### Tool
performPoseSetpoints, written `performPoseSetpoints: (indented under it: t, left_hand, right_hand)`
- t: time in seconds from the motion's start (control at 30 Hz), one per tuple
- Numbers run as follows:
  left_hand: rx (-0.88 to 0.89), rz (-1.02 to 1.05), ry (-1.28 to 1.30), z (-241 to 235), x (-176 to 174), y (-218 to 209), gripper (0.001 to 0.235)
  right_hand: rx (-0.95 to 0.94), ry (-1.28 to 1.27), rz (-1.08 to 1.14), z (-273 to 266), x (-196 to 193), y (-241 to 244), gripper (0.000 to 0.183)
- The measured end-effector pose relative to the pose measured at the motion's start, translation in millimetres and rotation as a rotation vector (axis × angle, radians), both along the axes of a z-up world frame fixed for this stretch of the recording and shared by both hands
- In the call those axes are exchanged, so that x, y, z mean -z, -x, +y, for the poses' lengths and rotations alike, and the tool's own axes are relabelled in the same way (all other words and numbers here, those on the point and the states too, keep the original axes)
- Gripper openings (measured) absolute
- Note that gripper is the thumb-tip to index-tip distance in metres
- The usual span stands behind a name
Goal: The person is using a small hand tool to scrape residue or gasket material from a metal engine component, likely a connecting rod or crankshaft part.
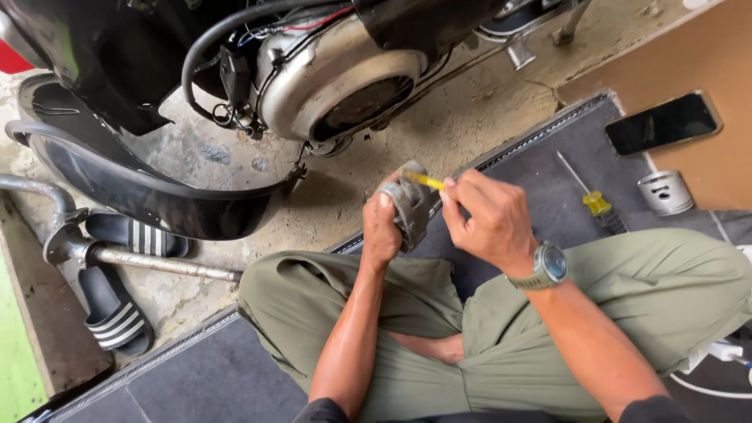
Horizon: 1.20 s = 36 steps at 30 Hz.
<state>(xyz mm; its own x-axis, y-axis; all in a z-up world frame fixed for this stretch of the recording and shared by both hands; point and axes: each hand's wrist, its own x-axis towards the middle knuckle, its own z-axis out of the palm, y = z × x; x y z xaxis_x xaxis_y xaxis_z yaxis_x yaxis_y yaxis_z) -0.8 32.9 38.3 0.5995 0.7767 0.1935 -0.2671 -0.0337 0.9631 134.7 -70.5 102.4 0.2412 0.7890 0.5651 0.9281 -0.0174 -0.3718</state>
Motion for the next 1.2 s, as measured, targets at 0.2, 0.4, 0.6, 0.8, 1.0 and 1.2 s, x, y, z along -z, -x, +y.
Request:
performPoseSetpoints:
  t: [0.2,0.4,0.6,0.8,1.0,1.2]
  left_hand:
    - [-0.007,0.043,0.049,-9,32,0,0.056]
    - [0.010,0.062,0.027,-6,44,1,0.057]
    - [0.013,0.016,0.021,6,24,9,0.057]
    - [0.042,-0.016,0.059,2,25,8,0.054]
    - [0.111,-0.209,0.394,-2,48,7,0.075]
    - [0.201,-0.323,0.527,-1,57,8,0.092]
  right_hand:
    - [0.005,0.031,0.031,-11,-3,0,0.024]
    - [-0.011,0.001,0.042,2,-5,-4,0.026]
    - [0.010,0.040,0.040,-8,8,-4,0.022]
    - [0.024,-0.055,0.384,-6,15,-14,0.007]
    - [0.101,-0.016,0.638,-24,20,-27,0.010]
    - [0.111,-0.009,0.644,-27,24,-29,0.011]
